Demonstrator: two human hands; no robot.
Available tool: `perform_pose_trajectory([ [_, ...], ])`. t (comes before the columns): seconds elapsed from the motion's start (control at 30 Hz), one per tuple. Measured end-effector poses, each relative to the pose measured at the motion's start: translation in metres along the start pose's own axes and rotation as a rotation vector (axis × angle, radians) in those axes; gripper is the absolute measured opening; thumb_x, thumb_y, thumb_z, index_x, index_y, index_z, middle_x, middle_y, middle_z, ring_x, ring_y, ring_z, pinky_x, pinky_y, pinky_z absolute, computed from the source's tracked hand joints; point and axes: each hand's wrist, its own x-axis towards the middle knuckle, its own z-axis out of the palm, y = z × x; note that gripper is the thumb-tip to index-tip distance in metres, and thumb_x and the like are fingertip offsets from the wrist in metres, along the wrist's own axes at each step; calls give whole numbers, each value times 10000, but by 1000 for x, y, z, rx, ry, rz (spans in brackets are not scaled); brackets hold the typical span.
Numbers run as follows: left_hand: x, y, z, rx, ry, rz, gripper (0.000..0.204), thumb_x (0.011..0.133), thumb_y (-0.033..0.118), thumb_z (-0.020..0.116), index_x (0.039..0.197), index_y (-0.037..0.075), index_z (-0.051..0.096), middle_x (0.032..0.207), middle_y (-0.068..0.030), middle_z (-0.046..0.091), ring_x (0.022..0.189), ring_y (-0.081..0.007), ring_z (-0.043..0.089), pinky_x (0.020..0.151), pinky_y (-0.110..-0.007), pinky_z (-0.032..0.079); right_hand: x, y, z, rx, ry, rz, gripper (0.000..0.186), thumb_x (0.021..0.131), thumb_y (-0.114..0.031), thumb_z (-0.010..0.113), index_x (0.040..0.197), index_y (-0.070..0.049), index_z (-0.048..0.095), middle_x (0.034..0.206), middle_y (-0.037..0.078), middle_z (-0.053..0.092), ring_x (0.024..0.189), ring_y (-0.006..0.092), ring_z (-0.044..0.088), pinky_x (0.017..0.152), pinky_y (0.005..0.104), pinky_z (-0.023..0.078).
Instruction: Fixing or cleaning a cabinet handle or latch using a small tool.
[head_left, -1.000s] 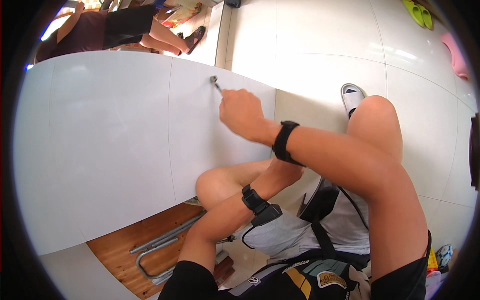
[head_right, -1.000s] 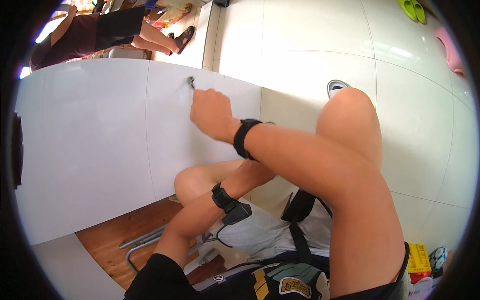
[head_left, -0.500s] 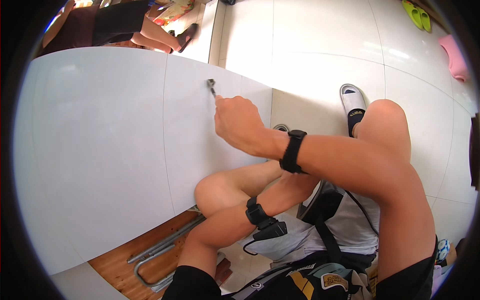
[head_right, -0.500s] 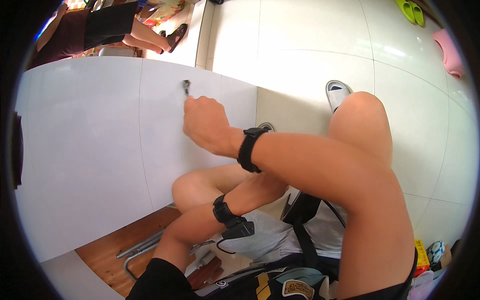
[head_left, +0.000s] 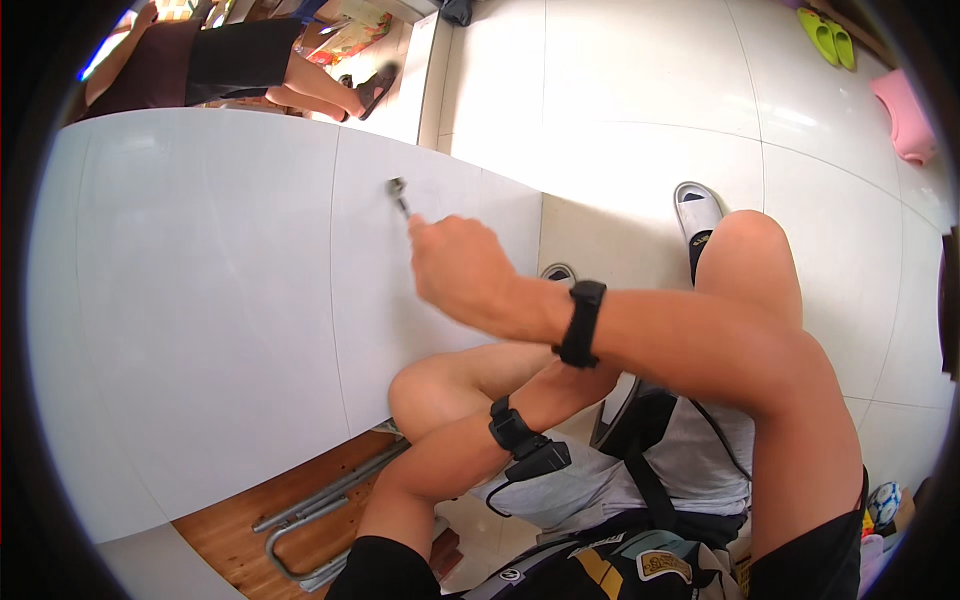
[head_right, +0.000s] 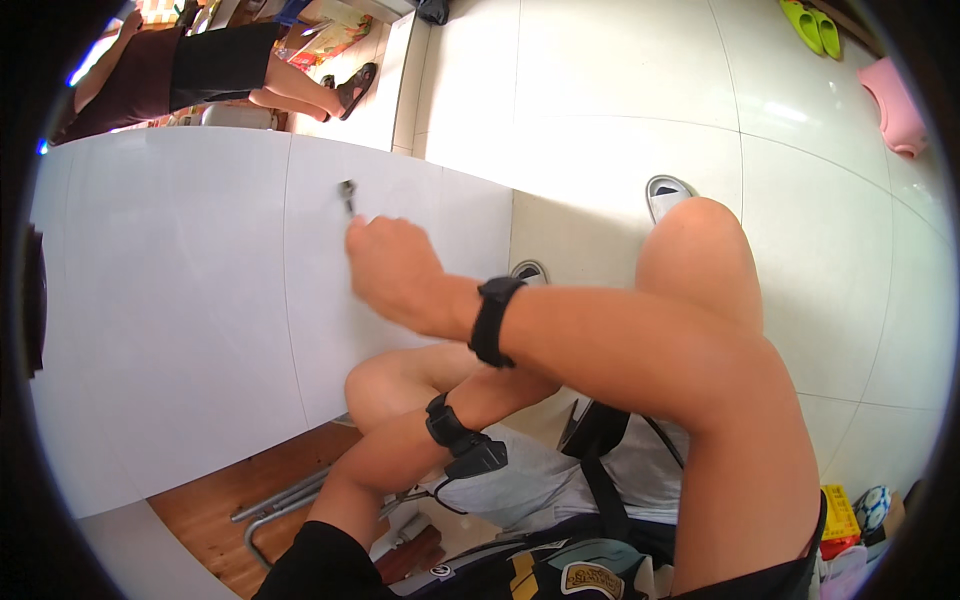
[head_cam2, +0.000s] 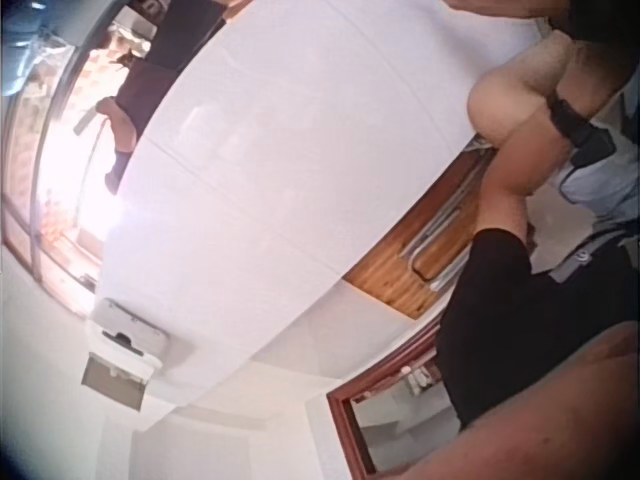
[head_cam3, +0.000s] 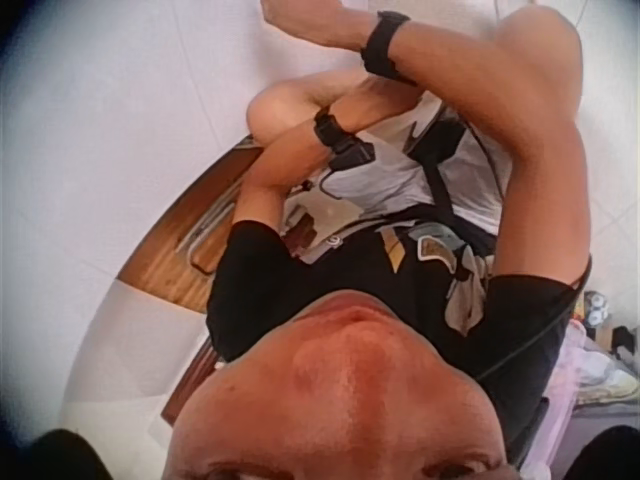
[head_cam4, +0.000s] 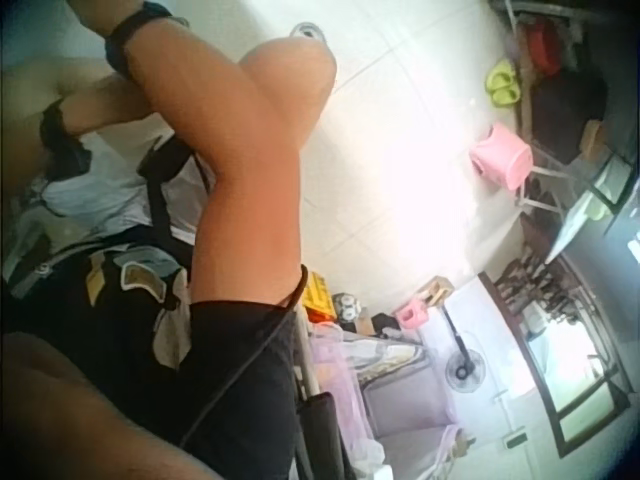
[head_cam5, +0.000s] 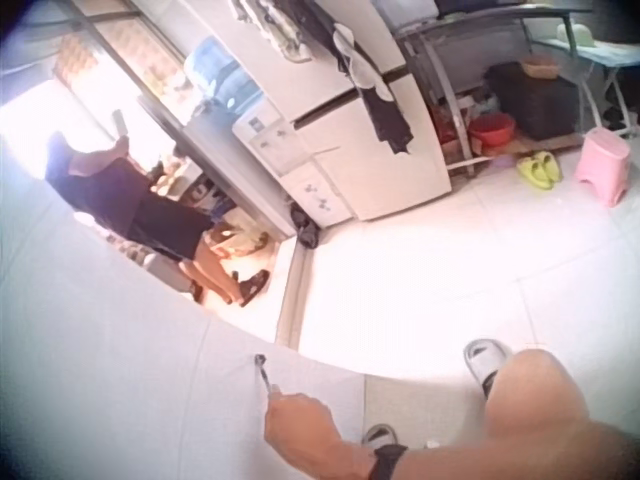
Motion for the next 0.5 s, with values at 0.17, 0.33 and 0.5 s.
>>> perform_pose_trajectory([
  [0.17,14,34,-40,220,-276,-68,363,931,91,591,1283,1,571,1313,-170,598,1240,-295,558,1050,-385,446,0,14,-29,54,-208,52,174,871,-70,523,918,59,630,647,252,621,615,434,629,589,528,520],
  [0.33,-23,-15,0,-122,202,117,288,940,138,602,1198,10,619,1215,-158,647,1165,-278,607,983,-388,471,-21,-22,-18,135,-63,-116,145,832,-44,553,845,69,644,673,268,626,628,433,634,598,515,529],
  [0.5,-15,32,-55,-438,-216,-312,372,961,206,607,1292,37,580,1329,-140,597,1247,-245,550,1054,-362,434,-28,-2,-10,10,-229,-76,160,838,-43,540,883,71,644,664,259,627,645,434,639,598,518,526],
])
